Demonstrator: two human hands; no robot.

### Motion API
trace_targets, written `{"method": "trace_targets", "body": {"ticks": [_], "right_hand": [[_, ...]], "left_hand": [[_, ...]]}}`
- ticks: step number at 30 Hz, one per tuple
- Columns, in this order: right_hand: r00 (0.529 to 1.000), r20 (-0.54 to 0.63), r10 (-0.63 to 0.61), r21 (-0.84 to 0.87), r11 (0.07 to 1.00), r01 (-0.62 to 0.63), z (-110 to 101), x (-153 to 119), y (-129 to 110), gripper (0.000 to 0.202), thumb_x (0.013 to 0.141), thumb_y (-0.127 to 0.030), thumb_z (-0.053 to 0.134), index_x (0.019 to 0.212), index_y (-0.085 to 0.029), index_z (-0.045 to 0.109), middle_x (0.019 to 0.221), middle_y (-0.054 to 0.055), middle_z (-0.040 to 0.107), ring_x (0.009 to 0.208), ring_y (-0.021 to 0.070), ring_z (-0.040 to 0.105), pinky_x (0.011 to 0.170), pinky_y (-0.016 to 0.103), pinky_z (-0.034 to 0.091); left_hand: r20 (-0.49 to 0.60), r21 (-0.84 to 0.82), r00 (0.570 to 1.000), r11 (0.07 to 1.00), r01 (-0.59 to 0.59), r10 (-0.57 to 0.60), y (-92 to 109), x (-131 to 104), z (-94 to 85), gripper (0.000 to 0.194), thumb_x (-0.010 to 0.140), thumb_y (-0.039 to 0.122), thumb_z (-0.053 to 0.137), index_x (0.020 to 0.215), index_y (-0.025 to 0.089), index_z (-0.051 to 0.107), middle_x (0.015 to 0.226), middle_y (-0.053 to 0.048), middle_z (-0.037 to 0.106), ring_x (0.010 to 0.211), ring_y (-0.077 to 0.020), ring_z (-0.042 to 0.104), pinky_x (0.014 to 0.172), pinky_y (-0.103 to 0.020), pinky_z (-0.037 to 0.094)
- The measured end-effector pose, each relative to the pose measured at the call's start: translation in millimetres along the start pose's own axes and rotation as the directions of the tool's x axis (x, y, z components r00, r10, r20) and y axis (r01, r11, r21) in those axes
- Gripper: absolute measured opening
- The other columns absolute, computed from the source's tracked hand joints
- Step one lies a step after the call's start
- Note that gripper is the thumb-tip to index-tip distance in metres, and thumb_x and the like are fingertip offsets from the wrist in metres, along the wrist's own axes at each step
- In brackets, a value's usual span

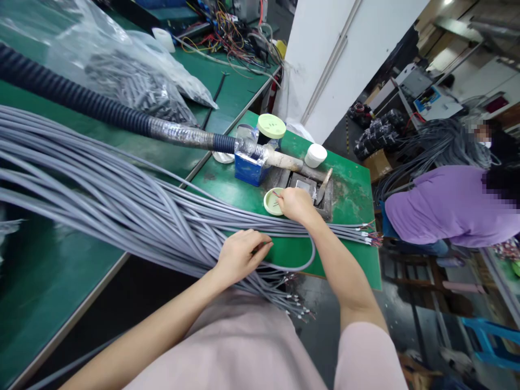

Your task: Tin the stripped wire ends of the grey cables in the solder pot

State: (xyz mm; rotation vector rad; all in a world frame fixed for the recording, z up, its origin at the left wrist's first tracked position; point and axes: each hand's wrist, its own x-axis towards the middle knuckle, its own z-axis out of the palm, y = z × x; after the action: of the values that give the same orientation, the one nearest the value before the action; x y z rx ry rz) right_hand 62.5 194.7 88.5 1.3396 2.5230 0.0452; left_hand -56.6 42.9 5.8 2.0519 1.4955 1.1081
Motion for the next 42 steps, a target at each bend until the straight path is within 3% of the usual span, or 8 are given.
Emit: {"method": "trace_targets", "body": {"ticks": [4,8,14,17,20,29,42], "right_hand": [[1.000,0.023,0.006,-0.048,0.999,-0.005,2,3,-4,0.032,0.090,-0.033,0.046,0.088,-0.015,0.072,0.090,0.014,0.074,0.081,0.0243,0.067,0.064,0.029,0.036],[0.999,-0.042,0.002,0.001,1.000,-0.002,-4,-3,7,0.032,0.089,-0.033,0.046,0.085,-0.016,0.072,0.085,0.011,0.074,0.075,0.0213,0.065,0.060,0.028,0.032],[0.962,-0.206,0.177,0.177,0.974,-0.142,-4,-1,69,0.034,0.086,-0.036,0.050,0.071,-0.015,0.071,0.069,0.005,0.068,0.060,0.0144,0.054,0.054,0.026,0.027],[0.947,-0.162,0.276,0.226,0.945,-0.236,11,11,96,0.032,0.084,-0.036,0.052,0.069,-0.015,0.071,0.066,0.004,0.066,0.060,0.0142,0.054,0.055,0.025,0.028],[0.941,-0.124,0.315,0.228,0.932,-0.282,28,22,109,0.031,0.083,-0.035,0.052,0.071,-0.016,0.073,0.066,0.004,0.067,0.062,0.0151,0.056,0.056,0.024,0.031],[0.935,-0.075,0.348,0.202,0.923,-0.327,51,36,116,0.029,0.082,-0.035,0.053,0.076,-0.017,0.076,0.078,0.008,0.072,0.074,0.0189,0.063,0.064,0.025,0.038],[0.932,-0.064,0.358,0.250,0.910,-0.332,55,40,115,0.027,0.080,-0.033,0.055,0.076,-0.016,0.075,0.076,0.009,0.071,0.073,0.0179,0.062,0.066,0.024,0.039]], "left_hand": [[0.009,0.008,1.000,1.000,-0.009,0.009,-1,0,0.5,0.016,0.092,0.029,0.050,0.089,0.020,0.063,0.078,0.000,0.068,0.071,-0.0144,0.058,0.067,-0.030,0.037],[-0.002,0.001,1.000,1.000,-0.020,0.020,-1,0,0.7,0.015,0.092,0.028,0.050,0.089,0.020,0.063,0.078,0.000,0.068,0.071,-0.0143,0.058,0.067,-0.030,0.036],[-0.050,-0.061,0.998,0.997,-0.047,0.044,-2,-2,0.9,0.014,0.092,0.027,0.051,0.088,0.020,0.062,0.079,0.000,0.069,0.071,-0.0140,0.058,0.067,-0.030,0.036],[-0.055,-0.065,0.997,0.996,-0.055,0.051,-2,-3,1.5,0.013,0.092,0.027,0.051,0.089,0.021,0.063,0.079,0.000,0.069,0.071,-0.0143,0.058,0.068,-0.030,0.036],[-0.062,-0.061,0.997,0.996,-0.059,0.055,-2,-3,1.7,0.012,0.091,0.027,0.052,0.088,0.021,0.062,0.078,0.000,0.069,0.070,-0.0145,0.057,0.067,-0.030,0.035],[-0.063,-0.033,0.996,0.997,-0.067,0.065,-2,-3,1.1,0.012,0.091,0.026,0.052,0.087,0.021,0.062,0.074,0.001,0.067,0.069,-0.0142,0.057,0.065,-0.031,0.034],[-0.037,-0.023,0.997,0.997,-0.070,0.069,-1,-2,1.4,0.015,0.092,0.027,0.050,0.089,0.021,0.062,0.076,-0.001,0.068,0.071,-0.0148,0.059,0.067,-0.031,0.035]]}}
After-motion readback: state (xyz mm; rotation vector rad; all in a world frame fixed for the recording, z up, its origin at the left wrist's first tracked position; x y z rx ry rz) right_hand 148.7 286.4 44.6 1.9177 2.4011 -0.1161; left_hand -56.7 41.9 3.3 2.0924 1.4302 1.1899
